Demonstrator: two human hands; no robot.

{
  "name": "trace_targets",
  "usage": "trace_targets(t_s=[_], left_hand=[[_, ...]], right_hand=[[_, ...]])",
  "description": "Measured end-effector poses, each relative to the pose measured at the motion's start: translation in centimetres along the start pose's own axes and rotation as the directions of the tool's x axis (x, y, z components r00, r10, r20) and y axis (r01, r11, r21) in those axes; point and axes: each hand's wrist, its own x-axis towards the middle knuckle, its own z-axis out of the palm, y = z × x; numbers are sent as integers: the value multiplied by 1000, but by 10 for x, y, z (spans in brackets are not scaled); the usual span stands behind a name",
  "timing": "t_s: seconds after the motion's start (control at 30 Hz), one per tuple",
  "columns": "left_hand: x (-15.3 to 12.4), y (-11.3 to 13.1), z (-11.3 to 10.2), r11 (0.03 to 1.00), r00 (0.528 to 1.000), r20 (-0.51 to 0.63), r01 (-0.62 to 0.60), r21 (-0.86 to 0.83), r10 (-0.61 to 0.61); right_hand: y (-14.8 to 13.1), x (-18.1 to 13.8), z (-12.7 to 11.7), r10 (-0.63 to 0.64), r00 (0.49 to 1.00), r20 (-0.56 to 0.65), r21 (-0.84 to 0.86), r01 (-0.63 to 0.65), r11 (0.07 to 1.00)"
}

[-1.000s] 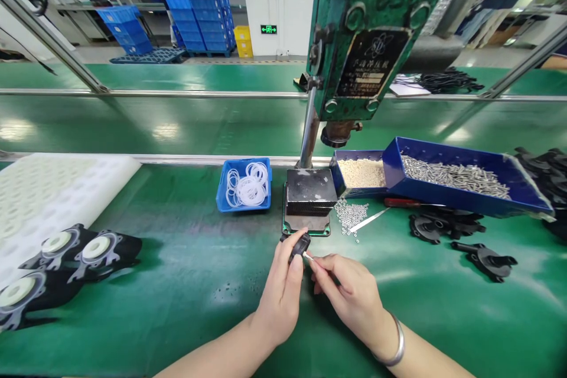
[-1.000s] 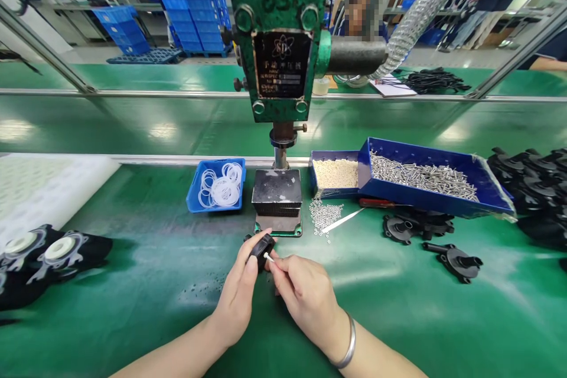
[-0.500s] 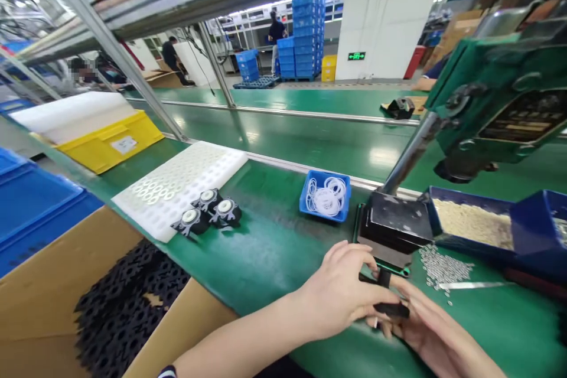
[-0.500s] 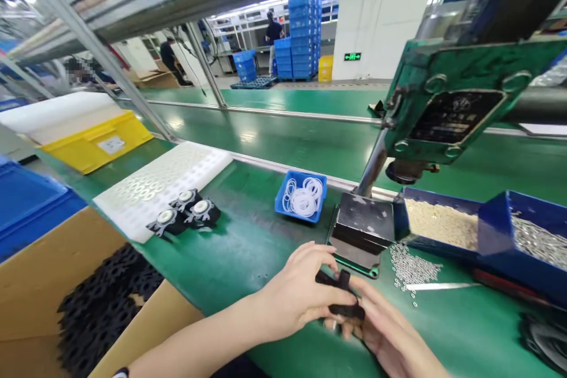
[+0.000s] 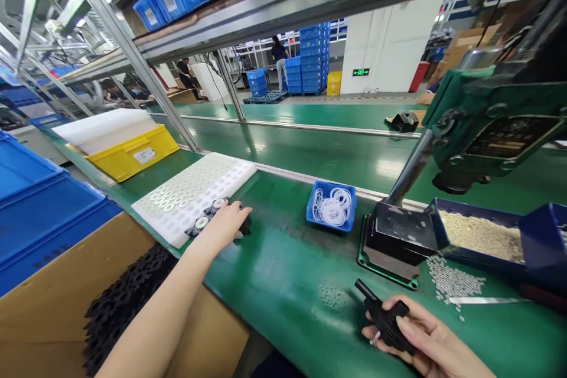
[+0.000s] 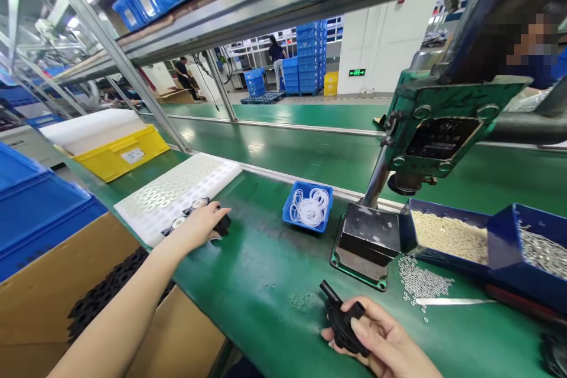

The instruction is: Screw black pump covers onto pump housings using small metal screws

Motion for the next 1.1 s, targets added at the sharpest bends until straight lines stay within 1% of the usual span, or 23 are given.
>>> trace_targets(t_s=[0.03,0.1,0.17,0.2,0.27,0.37,0.43,0.5,0.53,0.6,0.73,0.9,0.97,1.0,1.1], left_hand=[[-1,2,1,1000,1000,13,-23,-9,23],[-4,19,8,995,995,37,-90,-46,92],[-10,51,22,967,976,61,-198,-159,210],[-13,71,32,933,957,66,-258,-252,282],[-20,117,53,815,910,57,-340,-469,411],[-29,183,81,603,856,11,-356,-714,517],[-33,215,94,473,837,-35,-343,-812,547],[-34,232,103,380,828,-71,-329,-865,556],[-33,237,106,353,829,-78,-318,-880,554],[-33,238,110,333,841,-63,-280,-900,538],[-34,233,116,342,869,-11,-206,-917,495],[-36,234,120,373,869,5,-206,-905,494],[-35,234,122,393,868,11,-214,-894,497],[-35,233,124,404,866,14,-219,-888,500],[-34,232,128,434,855,18,-245,-867,518]], right_hand=[[0,0,1,-26,1000,-14,-3,26,1000],[-1,1,1,-95,995,-42,-15,95,995],[-4,1,0,-179,982,-56,-27,178,984],[-6,2,-1,-223,973,-65,-31,222,975],[-12,2,-3,-307,947,-94,-40,304,952],[-23,-2,-3,-407,902,-142,-63,402,913],[-29,-6,-1,-451,877,-164,-91,442,892],[-34,-9,2,-482,856,-188,-139,462,876],[-35,-10,3,-493,848,-197,-168,466,869],[-35,-11,4,-507,836,-208,-215,466,858],[-29,-3,4,-500,839,-214,-228,455,861],[-25,7,3,-517,827,-221,-298,447,843],[-25,7,4,-557,807,-194,-365,468,805],[-25,5,4,-588,790,-173,-415,482,771],[-25,-4,7,-670,738,-80,-618,491,614]])
